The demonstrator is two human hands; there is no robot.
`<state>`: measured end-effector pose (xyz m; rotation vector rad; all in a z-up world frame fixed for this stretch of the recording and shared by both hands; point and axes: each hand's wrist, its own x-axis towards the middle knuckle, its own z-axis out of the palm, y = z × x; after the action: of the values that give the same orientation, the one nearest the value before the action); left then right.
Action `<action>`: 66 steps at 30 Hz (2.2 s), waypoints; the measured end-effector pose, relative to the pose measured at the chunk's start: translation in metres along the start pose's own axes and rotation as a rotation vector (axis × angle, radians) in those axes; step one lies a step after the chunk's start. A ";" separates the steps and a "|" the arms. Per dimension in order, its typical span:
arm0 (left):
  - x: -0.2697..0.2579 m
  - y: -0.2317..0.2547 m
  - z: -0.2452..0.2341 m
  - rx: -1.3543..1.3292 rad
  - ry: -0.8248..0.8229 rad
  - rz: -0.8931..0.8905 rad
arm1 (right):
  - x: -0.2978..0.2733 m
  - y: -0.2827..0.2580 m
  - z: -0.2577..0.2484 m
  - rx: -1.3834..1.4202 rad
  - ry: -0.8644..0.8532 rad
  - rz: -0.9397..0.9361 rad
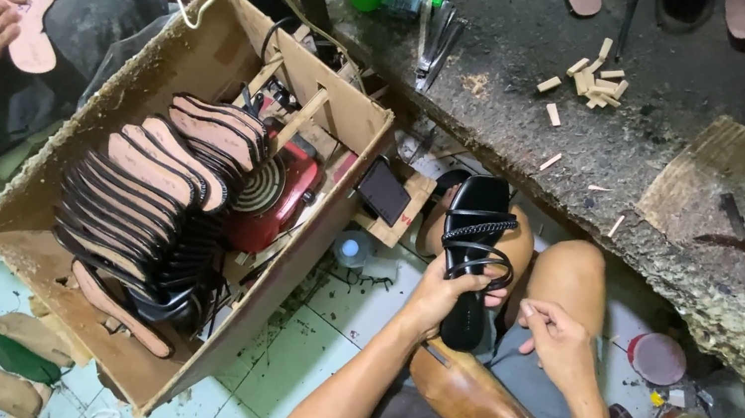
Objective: Assembling sandals by fitting straps onto a wooden last and attaching them to the sole.
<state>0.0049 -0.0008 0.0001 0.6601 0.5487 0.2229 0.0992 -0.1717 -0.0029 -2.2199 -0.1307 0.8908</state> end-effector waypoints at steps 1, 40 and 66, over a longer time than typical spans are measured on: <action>-0.001 0.001 0.002 0.000 0.000 -0.001 | 0.000 0.000 0.000 0.000 0.000 0.001; 0.000 0.006 0.006 0.014 0.025 -0.063 | 0.002 0.006 -0.001 0.017 -0.015 0.040; 0.007 -0.004 -0.006 0.007 0.031 -0.100 | 0.003 0.006 0.001 0.002 -0.011 0.033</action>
<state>0.0076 0.0019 -0.0095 0.6355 0.6106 0.1375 0.1003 -0.1741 -0.0090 -2.2211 -0.0990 0.9211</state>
